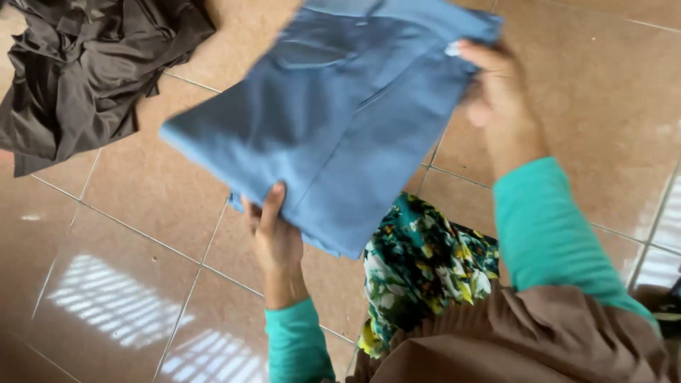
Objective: Folding blue trousers into a neat stack on the floor.
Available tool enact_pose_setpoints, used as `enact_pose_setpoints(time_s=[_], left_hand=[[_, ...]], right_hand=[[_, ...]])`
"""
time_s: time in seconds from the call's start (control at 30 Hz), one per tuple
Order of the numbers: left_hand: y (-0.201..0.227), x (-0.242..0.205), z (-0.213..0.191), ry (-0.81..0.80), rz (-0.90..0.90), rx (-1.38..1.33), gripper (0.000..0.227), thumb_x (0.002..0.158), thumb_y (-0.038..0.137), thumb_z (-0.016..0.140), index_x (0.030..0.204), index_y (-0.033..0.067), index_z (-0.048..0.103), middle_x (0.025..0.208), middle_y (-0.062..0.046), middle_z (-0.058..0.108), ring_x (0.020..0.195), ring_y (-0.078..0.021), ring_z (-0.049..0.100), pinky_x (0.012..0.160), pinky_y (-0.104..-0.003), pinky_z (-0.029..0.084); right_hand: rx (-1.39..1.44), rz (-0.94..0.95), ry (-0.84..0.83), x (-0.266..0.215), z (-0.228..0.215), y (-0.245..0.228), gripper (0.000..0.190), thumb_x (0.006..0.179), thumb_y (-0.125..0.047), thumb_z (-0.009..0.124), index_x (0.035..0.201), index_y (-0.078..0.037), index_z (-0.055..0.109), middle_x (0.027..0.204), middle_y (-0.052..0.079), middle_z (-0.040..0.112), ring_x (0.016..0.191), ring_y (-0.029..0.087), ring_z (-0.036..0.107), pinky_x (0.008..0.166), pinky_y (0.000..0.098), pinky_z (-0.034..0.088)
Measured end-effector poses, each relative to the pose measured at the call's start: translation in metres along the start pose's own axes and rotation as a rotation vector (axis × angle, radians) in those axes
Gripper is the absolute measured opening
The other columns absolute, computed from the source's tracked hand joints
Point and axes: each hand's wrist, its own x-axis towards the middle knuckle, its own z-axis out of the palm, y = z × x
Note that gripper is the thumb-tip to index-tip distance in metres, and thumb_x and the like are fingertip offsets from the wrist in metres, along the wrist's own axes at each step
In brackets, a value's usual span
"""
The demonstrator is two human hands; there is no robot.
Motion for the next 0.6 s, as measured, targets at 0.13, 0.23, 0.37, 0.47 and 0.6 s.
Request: enact_pose_setpoints(time_s=[0.13, 0.23, 0.37, 0.47, 0.6], left_hand=[[-0.071, 0.004, -0.124, 0.257, -0.038, 0.108, 0.047, 0.091, 0.006, 0.065, 0.138, 0.0065, 0.058, 0.127, -0.010, 0.065, 0.108, -0.0219, 0.061, 0.093, -0.037, 0.047], [-0.132, 0.006, -0.184, 0.450, -0.141, 0.196, 0.063, 0.091, 0.006, 0.071, 0.148, 0.0107, 0.045, 0.130, -0.019, 0.057, 0.111, -0.0346, 0.061, 0.097, -0.052, 0.047], [-0.147, 0.013, -0.193, 0.621, -0.168, 0.283, 0.081, 0.090, 0.002, 0.075, 0.159, 0.0122, 0.033, 0.134, -0.026, 0.053, 0.118, -0.0426, 0.061, 0.097, -0.060, 0.049], [-0.143, 0.025, -0.209, 0.623, -0.137, 0.234, 0.071, 0.087, 0.001, 0.074, 0.150, 0.0140, 0.044, 0.130, -0.021, 0.057, 0.114, -0.0379, 0.060, 0.094, -0.056, 0.048], [-0.143, 0.042, -0.267, 0.633, -0.096, 0.267, 0.067, 0.086, 0.004, 0.074, 0.146, 0.0227, 0.051, 0.126, -0.012, 0.062, 0.109, -0.0291, 0.065, 0.093, -0.045, 0.052]], right_hand=[[-0.055, 0.072, -0.059, 0.051, 0.015, 0.123, 0.045, 0.076, 0.006, 0.073, 0.119, -0.004, 0.066, 0.109, 0.010, 0.072, 0.096, 0.020, 0.067, 0.092, 0.0327, 0.053], [-0.354, 0.148, 0.092, 0.090, -0.043, 0.234, 0.054, 0.078, -0.004, 0.080, 0.128, -0.008, 0.061, 0.118, 0.011, 0.069, 0.108, 0.027, 0.066, 0.094, 0.0502, 0.050], [-0.555, 0.238, 0.214, 0.082, -0.040, 0.239, 0.069, 0.082, -0.017, 0.087, 0.143, -0.012, 0.057, 0.126, 0.015, 0.067, 0.125, 0.039, 0.063, 0.101, 0.0744, 0.037], [-0.438, 0.232, 0.200, 0.072, -0.035, 0.230, 0.071, 0.078, -0.008, 0.089, 0.141, -0.008, 0.056, 0.118, 0.015, 0.066, 0.115, 0.036, 0.067, 0.096, 0.0647, 0.050], [-0.332, 0.214, 0.144, 0.050, -0.023, 0.219, 0.072, 0.078, -0.007, 0.089, 0.140, -0.005, 0.055, 0.107, 0.011, 0.060, 0.105, 0.031, 0.065, 0.092, 0.0555, 0.056]])
